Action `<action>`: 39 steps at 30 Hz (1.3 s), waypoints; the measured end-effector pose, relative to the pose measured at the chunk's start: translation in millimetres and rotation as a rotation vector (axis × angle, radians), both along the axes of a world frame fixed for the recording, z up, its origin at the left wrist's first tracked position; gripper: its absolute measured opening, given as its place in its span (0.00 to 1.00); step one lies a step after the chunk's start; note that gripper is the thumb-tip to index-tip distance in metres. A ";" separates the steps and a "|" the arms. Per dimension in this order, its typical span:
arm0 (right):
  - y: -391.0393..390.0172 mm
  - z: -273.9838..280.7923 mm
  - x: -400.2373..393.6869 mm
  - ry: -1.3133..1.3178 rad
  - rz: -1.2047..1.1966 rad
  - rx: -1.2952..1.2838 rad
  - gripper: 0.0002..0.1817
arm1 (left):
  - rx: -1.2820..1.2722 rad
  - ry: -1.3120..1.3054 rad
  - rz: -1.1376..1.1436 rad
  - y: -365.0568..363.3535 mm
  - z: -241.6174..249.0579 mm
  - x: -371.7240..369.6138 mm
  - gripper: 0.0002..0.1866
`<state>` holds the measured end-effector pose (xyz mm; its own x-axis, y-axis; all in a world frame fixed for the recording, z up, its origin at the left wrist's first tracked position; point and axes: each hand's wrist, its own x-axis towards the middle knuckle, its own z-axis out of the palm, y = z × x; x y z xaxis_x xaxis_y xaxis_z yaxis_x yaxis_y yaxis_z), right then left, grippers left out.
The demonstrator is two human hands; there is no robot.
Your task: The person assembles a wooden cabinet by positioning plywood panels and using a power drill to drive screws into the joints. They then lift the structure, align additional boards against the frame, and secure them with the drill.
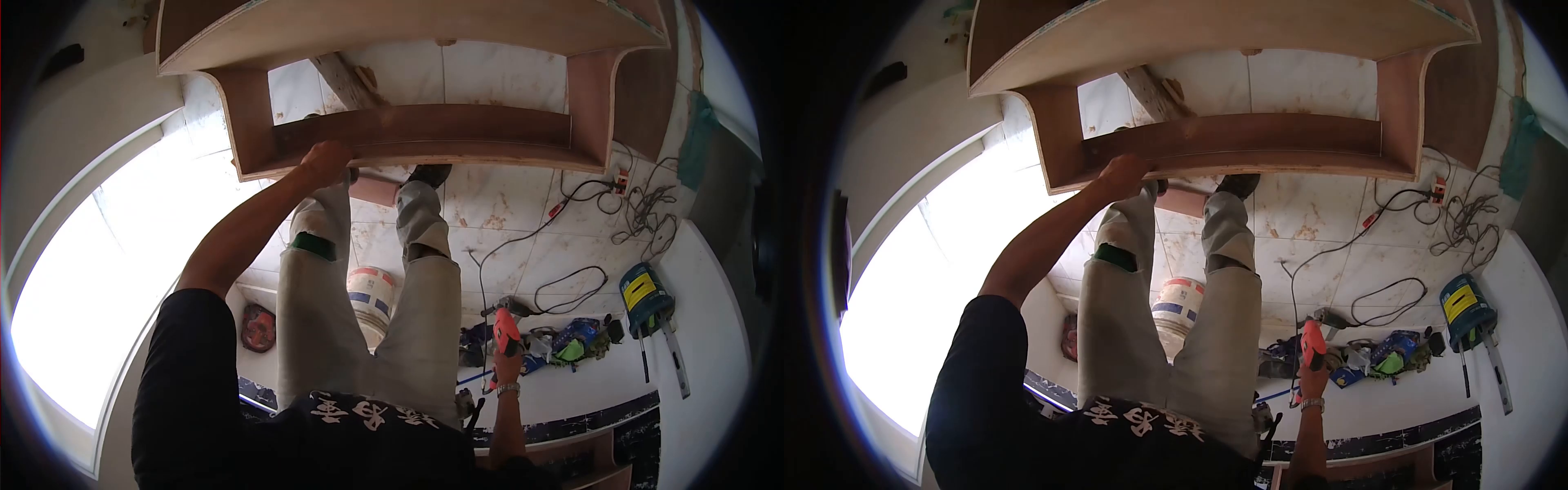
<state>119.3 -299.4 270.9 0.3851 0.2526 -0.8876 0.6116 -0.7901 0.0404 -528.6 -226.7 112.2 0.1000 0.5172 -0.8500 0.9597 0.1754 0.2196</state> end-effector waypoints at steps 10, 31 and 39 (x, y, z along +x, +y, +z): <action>-70.2 -10.0 15.7 0.076 -0.069 0.042 0.18 | 0.092 -0.061 0.148 10.0 30.0 -6.2 0.24; 15.1 52.6 -70.6 -0.012 -0.032 -0.034 0.23 | -0.003 0.009 0.143 -40.3 -80.2 -6.1 0.25; 67.5 60.8 -89.5 0.011 0.073 0.013 0.21 | 0.065 0.013 0.190 -16.8 -68.1 -54.0 0.21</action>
